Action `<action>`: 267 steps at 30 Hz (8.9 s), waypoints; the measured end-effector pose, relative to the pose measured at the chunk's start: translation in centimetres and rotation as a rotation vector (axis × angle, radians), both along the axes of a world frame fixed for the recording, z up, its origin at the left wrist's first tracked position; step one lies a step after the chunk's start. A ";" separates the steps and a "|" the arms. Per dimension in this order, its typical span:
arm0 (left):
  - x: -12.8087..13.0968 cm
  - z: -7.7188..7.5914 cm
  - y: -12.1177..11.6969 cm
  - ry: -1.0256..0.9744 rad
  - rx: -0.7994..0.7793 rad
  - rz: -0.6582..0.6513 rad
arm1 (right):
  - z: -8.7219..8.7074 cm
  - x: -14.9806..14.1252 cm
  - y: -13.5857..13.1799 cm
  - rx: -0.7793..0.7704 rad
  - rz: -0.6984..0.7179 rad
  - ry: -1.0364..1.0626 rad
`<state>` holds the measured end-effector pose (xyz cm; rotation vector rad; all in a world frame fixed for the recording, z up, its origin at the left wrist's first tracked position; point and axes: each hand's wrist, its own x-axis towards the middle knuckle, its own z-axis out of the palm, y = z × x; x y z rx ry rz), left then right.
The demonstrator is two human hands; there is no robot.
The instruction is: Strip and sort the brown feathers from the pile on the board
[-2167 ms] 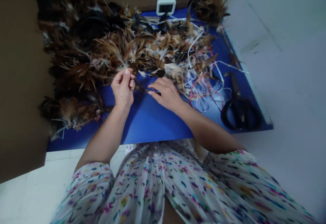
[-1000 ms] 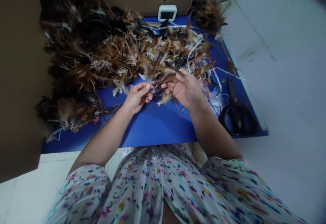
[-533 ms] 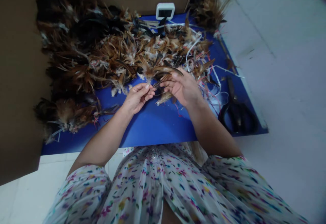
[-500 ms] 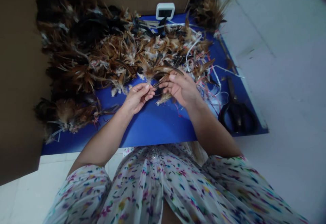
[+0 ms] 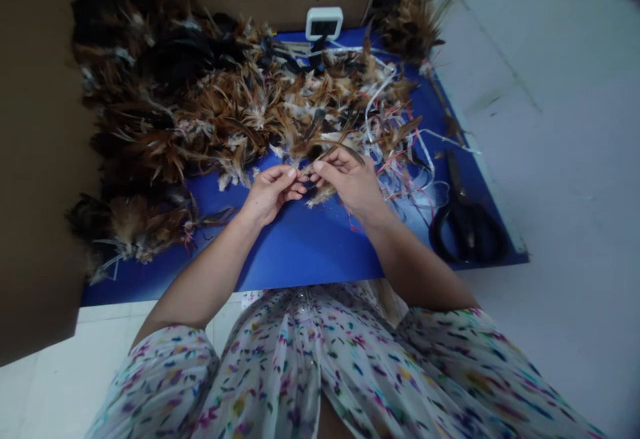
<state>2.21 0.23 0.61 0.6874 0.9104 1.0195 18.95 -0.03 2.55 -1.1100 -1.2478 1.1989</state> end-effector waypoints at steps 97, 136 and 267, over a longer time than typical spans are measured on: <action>-3.3 1.0 2.6 -0.053 0.276 0.421 | 1.7 -2.2 1.9 -0.161 0.081 0.150; 0.1 -0.9 0.3 0.244 0.319 0.139 | -1.5 -2.5 1.2 0.101 -0.019 0.077; -0.1 0.0 -0.4 0.051 0.301 -0.056 | -1.9 -2.8 0.3 0.026 -0.069 0.069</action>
